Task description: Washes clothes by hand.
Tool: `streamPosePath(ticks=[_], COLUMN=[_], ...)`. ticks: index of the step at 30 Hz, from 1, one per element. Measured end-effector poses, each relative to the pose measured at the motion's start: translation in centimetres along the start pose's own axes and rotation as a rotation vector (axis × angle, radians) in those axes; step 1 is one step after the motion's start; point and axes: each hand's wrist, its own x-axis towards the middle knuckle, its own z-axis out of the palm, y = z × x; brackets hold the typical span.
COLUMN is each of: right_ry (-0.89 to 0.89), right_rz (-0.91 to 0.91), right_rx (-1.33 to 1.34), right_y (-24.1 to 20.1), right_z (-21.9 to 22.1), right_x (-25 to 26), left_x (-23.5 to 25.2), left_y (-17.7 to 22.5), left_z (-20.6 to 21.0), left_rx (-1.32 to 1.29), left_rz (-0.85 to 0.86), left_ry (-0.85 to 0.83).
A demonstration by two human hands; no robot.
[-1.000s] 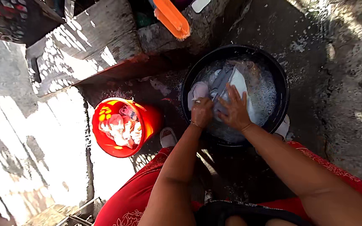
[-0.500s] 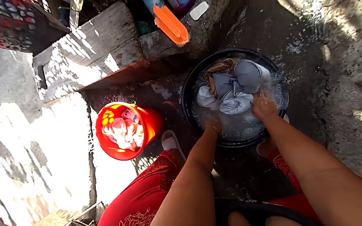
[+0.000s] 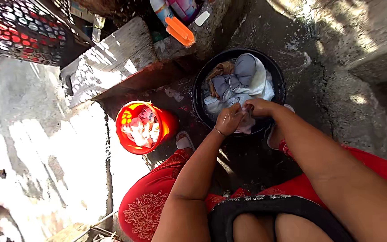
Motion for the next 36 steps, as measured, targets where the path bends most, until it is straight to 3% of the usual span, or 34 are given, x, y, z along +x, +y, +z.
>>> streamPosePath(ticks=[4, 7, 12, 15, 19, 22, 24, 28, 30, 33, 36], right_ry=[0.172, 0.250, 0.232, 0.308, 0.497, 0.506, 0.484, 0.440, 0.365, 0.235, 0.076], right_rz=[-0.021, -0.026, -0.158, -0.181, -0.405, -0.620, -0.613, -0.371, -0.172, 0.071, 0.274], right_rx=[0.349, 0.456, 0.184, 0.191, 0.249, 0.541, 0.578, 0.021, -0.062, -0.100, -0.084], right_y=[-1.2, -3.3, -8.4, -9.0, -9.7, -9.0, -8.4, -5.8, -3.1, 0.9, 2.8], right_z=[2.8, 1.1, -4.2, -5.5, -7.3, -7.9, -7.6, -6.3, -4.6, -1.4, 2.1], right_x=[-2.5, -4.2, -8.6, -10.4, -12.3, -12.5, -11.5, -8.0, -5.7, -2.3, 0.6], left_x=[-4.3, -6.4, -9.6, -10.6, -10.6, -9.9, -8.5, -3.4, -0.8, 2.7, 5.7], left_y=[6.9, 9.0, 8.7, 8.8, 8.2, 5.4, 2.5, -4.1, -6.5, -9.1, -11.4], left_z=[-3.1, -5.7, -8.9, -9.2, -11.2, -11.6, -10.0, -4.7, -2.0, 1.9, 4.5], left_rx=[-0.105, -0.108, -0.356, -0.478, -0.457, -0.367, -0.250, 0.168, 0.243, 0.272, 0.371], left_rz=[0.280, 0.377, 0.414, 0.484, 0.501, 0.369, 0.227, 0.012, -0.119, -0.272, -0.448], left_ry=[0.167, 0.346, 0.536, 0.570, 0.610, 0.419, 0.175, -0.237, -0.285, -0.202, -0.304])
